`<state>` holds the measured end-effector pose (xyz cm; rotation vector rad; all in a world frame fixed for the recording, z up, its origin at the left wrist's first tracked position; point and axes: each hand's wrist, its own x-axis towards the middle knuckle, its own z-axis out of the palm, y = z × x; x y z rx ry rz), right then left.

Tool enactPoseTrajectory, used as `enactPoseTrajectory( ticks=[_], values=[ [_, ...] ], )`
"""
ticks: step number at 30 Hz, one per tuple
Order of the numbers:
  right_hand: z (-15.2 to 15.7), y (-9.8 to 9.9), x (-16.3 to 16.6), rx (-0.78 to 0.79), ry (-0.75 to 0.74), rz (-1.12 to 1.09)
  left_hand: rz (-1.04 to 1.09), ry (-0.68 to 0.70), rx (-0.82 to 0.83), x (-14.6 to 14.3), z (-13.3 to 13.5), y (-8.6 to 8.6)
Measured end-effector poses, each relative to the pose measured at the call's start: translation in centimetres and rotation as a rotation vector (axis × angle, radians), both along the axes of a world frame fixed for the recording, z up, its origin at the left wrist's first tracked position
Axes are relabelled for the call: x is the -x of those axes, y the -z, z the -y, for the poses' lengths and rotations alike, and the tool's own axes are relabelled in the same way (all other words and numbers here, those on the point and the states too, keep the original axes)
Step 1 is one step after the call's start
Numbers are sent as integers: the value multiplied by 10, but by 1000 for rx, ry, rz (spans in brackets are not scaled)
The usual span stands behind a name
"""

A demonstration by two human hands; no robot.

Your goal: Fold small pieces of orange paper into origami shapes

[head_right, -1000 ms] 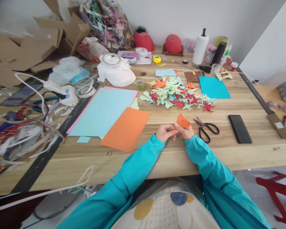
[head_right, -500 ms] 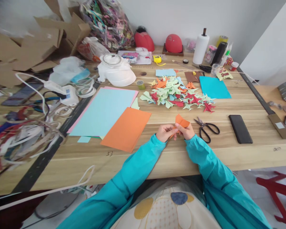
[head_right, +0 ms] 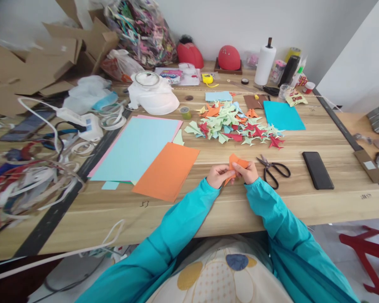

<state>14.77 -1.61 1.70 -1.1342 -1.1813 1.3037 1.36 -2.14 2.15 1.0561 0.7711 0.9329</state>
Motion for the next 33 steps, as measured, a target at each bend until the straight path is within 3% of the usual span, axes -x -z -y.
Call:
enactPoseTrajectory(
  ticks=[10,16,22,33],
  values=[
    [-1,-7,1,-70,8,-70,-3,19,-6,5,0,-9],
    [-5,-1,-1,-61,54,-45,-19,-22,-2,2,-1,-5],
    [-2,-6,3,-62,0,17,-15,-68,-26,-1,-2,4],
    [-5,5,-1,19,7,-104,-53,-11,-91,2,-1,6]
  ],
)
